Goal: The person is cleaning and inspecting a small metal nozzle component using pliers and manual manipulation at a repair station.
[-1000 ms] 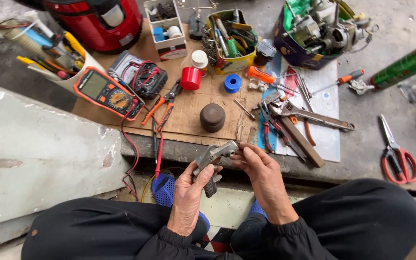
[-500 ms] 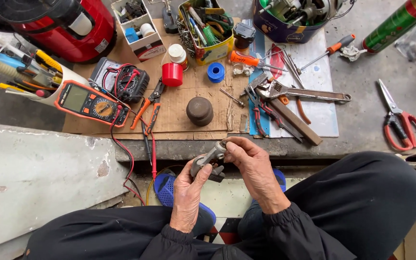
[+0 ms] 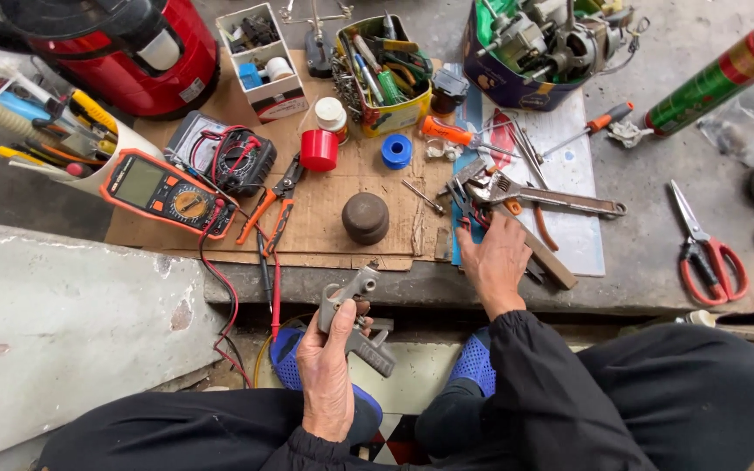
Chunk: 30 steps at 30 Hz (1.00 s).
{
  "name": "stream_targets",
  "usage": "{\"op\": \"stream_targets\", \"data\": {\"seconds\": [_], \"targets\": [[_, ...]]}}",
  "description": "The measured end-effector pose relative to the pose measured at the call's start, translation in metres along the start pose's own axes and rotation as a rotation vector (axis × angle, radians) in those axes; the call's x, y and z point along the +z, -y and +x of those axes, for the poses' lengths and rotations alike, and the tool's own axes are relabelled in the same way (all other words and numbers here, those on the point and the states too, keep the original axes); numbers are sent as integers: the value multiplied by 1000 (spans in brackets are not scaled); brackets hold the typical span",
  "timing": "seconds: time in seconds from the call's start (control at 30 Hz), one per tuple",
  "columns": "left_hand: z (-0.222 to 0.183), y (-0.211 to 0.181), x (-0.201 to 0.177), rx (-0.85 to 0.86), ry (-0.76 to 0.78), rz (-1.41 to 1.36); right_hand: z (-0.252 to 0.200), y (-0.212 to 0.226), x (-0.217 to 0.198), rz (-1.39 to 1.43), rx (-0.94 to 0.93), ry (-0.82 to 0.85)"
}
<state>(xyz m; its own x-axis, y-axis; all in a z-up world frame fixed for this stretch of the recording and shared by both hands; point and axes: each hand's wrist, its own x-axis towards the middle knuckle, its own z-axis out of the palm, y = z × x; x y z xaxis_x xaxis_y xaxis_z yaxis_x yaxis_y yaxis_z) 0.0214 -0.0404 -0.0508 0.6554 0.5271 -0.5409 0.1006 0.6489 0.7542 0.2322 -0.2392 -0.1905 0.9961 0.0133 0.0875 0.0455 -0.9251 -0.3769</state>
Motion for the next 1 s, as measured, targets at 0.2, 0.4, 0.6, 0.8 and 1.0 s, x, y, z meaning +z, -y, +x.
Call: {"op": "stream_targets", "data": {"seconds": [0.2, 0.4, 0.6, 0.8, 1.0], "targets": [[11, 7, -17, -136, 67, -271, 6, -2, 8, -228, -250, 39], [6, -2, -14, -166, 145, -335, 0, 44, -75, 812, 388, 282], [2, -7, -10, -195, 171, -278, -62, 82, -159, 1275, 307, 488], [1, -16, -5, -215, 76, -261, -112, 76, -159, 524, 289, 600], [-1, -16, -5, -241, 49, -301, -117, 76, -151, 287, 101, 743]]}}
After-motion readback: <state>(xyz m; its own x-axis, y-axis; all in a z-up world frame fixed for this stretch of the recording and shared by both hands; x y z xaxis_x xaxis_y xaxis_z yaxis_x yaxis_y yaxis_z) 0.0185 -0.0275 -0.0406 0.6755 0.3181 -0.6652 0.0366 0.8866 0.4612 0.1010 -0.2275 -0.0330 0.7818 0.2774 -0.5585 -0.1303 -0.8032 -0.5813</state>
